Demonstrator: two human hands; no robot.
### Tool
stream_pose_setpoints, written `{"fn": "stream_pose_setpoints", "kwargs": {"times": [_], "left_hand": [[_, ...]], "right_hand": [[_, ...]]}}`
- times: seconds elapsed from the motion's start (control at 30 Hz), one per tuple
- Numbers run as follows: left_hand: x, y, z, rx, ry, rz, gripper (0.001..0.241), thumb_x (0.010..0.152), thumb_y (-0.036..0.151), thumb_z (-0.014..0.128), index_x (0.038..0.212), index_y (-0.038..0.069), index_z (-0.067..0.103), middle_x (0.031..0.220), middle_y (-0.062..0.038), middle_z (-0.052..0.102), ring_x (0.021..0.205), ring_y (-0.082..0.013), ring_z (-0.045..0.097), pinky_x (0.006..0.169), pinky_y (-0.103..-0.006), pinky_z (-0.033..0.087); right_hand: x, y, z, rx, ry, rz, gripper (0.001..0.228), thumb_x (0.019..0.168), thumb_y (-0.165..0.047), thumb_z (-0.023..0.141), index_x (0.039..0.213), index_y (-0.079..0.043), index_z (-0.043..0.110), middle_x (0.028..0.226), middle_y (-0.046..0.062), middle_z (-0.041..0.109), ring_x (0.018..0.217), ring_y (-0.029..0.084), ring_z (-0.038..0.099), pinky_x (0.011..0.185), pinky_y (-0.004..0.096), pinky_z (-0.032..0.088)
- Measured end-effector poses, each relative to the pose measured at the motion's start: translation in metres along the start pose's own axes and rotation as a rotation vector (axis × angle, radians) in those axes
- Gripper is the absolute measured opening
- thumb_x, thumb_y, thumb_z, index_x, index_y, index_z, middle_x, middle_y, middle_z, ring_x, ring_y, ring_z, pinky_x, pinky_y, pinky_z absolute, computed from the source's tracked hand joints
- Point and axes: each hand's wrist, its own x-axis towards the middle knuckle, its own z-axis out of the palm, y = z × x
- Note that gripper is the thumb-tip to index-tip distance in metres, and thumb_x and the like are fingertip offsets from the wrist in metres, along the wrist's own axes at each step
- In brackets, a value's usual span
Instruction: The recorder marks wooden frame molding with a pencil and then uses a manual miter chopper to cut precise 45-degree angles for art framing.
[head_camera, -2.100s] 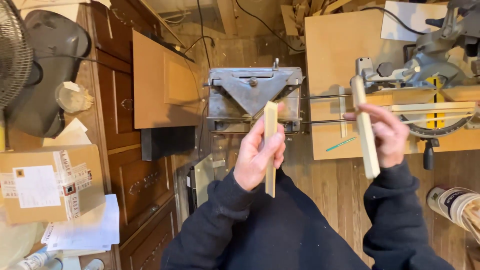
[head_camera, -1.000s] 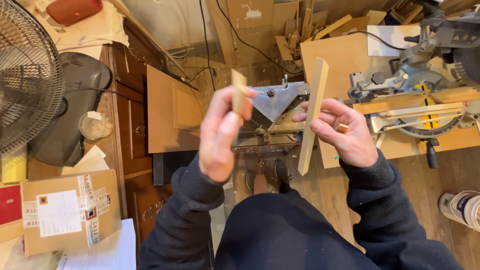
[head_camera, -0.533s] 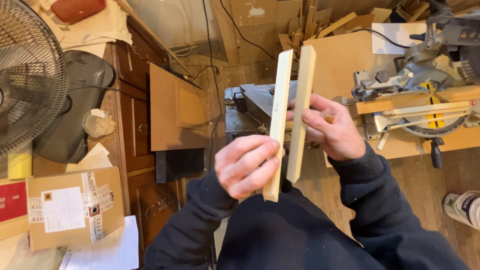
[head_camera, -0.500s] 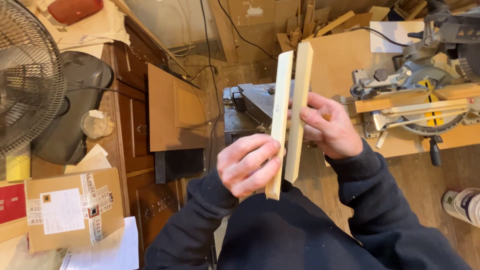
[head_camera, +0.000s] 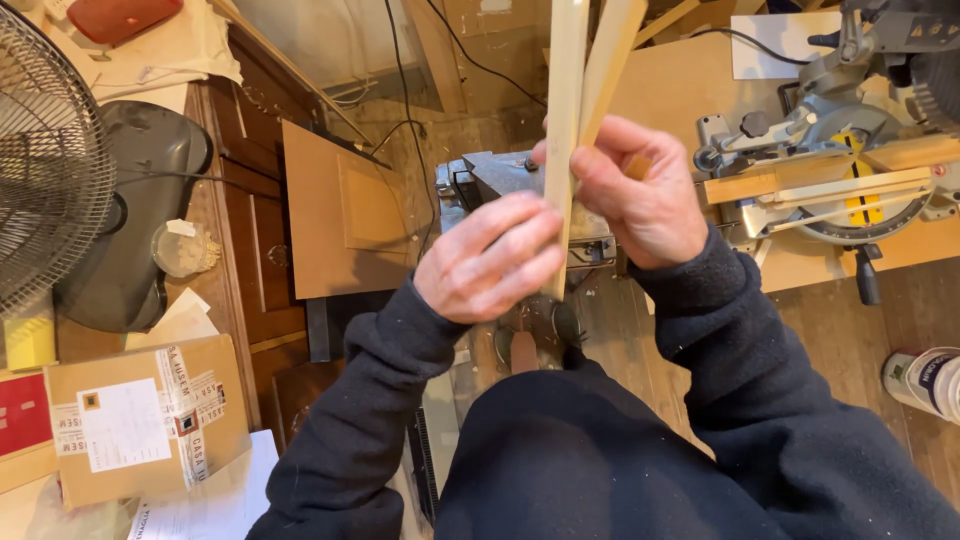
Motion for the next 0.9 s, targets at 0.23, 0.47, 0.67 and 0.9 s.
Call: {"fn": "stream_pose_setpoints", "kwargs": {"times": [0.23, 0.47, 0.67, 0.9], "left_hand": [[0.043, -0.014, -0.005, -0.701, 0.329, -0.842, 0.051, 0.091, 0.008, 0.081, 0.136, 0.006, 0.056, 0.137, -0.006, 0.062, 0.102, -0.0133, 0.067, 0.080, -0.0220, 0.061], [0.024, -0.033, 0.036, -0.854, 0.323, -0.733, 0.034, 0.106, 0.008, 0.079, 0.137, 0.008, 0.066, 0.120, -0.001, 0.067, 0.100, -0.0065, 0.068, 0.084, -0.0197, 0.065], [0.017, -0.034, 0.035, -0.881, 0.301, -0.709, 0.034, 0.107, 0.007, 0.073, 0.141, 0.008, 0.065, 0.121, -0.002, 0.068, 0.104, -0.0079, 0.069, 0.086, -0.0211, 0.064], [0.014, -0.030, 0.033, -0.874, 0.293, -0.737, 0.027, 0.106, 0.007, 0.074, 0.133, 0.006, 0.068, 0.114, -0.003, 0.071, 0.100, -0.0088, 0.071, 0.090, -0.0231, 0.061]], "right_hand": [[0.006, 0.009, 0.000, -0.355, -0.012, -0.300, 0.028, 0.112, -0.005, 0.068, 0.139, 0.003, 0.064, 0.124, 0.010, 0.073, 0.113, 0.011, 0.069, 0.101, 0.025, 0.057], [0.007, 0.036, -0.012, -0.641, 0.124, -0.350, 0.031, 0.107, -0.003, 0.073, 0.138, -0.001, 0.068, 0.121, 0.005, 0.074, 0.097, 0.005, 0.062, 0.081, 0.021, 0.050], [0.006, 0.037, -0.010, -0.712, 0.120, -0.336, 0.033, 0.104, -0.003, 0.075, 0.136, -0.002, 0.068, 0.117, 0.005, 0.076, 0.088, 0.002, 0.064, 0.073, 0.019, 0.051], [0.005, 0.047, -0.018, -0.744, 0.084, -0.406, 0.031, 0.106, -0.001, 0.075, 0.136, 0.000, 0.068, 0.114, 0.004, 0.076, 0.094, 0.004, 0.065, 0.085, 0.021, 0.055]]}}
